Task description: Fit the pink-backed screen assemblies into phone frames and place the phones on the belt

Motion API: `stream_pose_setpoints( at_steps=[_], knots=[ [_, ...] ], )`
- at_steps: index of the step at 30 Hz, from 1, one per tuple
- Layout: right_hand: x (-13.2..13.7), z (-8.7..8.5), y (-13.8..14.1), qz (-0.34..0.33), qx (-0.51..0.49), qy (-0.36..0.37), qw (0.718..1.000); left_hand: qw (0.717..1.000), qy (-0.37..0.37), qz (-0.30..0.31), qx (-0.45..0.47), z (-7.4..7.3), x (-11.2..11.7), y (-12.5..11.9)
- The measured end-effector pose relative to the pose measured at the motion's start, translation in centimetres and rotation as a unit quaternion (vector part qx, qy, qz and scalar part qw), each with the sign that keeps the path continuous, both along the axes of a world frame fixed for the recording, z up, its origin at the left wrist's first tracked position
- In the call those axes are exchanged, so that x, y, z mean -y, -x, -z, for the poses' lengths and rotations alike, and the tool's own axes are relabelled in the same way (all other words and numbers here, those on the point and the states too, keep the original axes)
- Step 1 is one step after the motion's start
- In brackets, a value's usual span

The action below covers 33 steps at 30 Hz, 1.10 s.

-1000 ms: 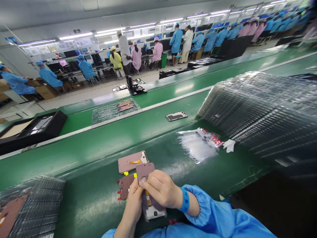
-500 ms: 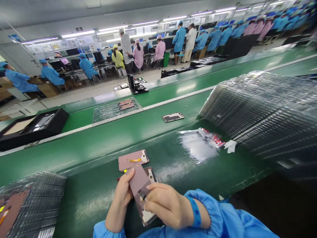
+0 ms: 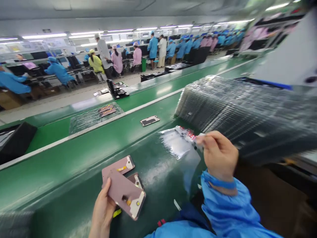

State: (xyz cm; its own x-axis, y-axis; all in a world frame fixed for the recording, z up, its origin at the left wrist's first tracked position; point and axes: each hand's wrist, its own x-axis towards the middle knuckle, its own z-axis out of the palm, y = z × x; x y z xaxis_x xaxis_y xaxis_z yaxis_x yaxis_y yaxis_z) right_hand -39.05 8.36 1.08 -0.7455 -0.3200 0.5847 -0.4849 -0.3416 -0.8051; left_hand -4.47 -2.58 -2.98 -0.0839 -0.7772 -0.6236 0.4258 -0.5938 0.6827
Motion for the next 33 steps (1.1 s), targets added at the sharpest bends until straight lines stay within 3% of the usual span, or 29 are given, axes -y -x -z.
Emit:
stream_pose_setpoints(
  at_steps=[3,6,9,12,14,16,19,21,22,23,24,26,28,30,32,33],
  knots=[
    [2.6,1.1,6.3,0.032,0.029,-0.109,0.993,1.0,0.016,-0.004,0.019,-1.4,-0.1,-0.6],
    [4.9,3.6,10.7,0.037,0.026,-0.196,0.98,0.999,0.028,0.026,0.025,-3.5,-0.6,-0.6],
    [6.4,6.1,12.3,0.059,0.011,-0.282,0.957,0.999,0.035,0.035,0.012,-5.5,-1.1,0.0],
    [6.8,7.3,11.9,0.098,-0.014,-0.33,0.939,0.999,0.038,0.012,0.0,-6.2,-1.2,0.5],
    [6.9,7.3,10.8,0.107,-0.03,-0.337,0.935,0.999,0.034,-0.003,-0.001,-5.9,-0.8,0.6],
    [7.2,6.9,8.6,0.058,-0.044,-0.339,0.938,0.999,0.032,-0.001,-0.004,-5.3,-0.5,0.7],
    [7.3,6.2,2.7,-0.157,-0.066,-0.358,0.918,0.999,0.04,0.029,-0.012,-4.2,-0.1,1.2],
    [6.8,5.7,-2.3,-0.334,-0.081,-0.371,0.863,0.997,0.05,0.052,-0.01,-3.6,-0.1,1.7],
    [6.4,5.4,-4.8,-0.425,-0.081,-0.372,0.821,0.997,0.057,0.059,-0.007,-3.4,-0.2,2.1],
    [6.1,5.2,-7.1,-0.549,-0.049,-0.371,0.748,0.996,0.065,0.064,-0.004,-3.1,-0.2,2.4],
    [5.8,4.9,-9.0,-0.609,-0.024,-0.367,0.703,0.995,0.073,0.071,-0.002,-2.9,-0.3,2.6],
    [5.5,4.6,-11.7,-0.628,-0.006,-0.367,0.687,0.992,0.086,0.092,0.002,-2.6,-0.4,2.9],
    [5.6,4.5,-13.0,-0.601,0.002,-0.368,0.709,0.988,0.12,0.097,0.023,-2.3,-0.5,2.8],
    [5.9,4.5,-13.2,-0.57,0.007,-0.365,0.736,0.97,0.214,0.052,0.107,-1.9,-0.6,2.4],
    [6.1,4.6,-13.0,-0.53,0.001,-0.364,0.766,0.909,0.336,0.007,0.245,-1.7,-0.8,2.0],
    [6.1,4.6,-13.0,-0.511,-0.002,-0.364,0.779,0.871,0.386,0.02,0.305,-1.6,-1.1,1.9]
  ],
)
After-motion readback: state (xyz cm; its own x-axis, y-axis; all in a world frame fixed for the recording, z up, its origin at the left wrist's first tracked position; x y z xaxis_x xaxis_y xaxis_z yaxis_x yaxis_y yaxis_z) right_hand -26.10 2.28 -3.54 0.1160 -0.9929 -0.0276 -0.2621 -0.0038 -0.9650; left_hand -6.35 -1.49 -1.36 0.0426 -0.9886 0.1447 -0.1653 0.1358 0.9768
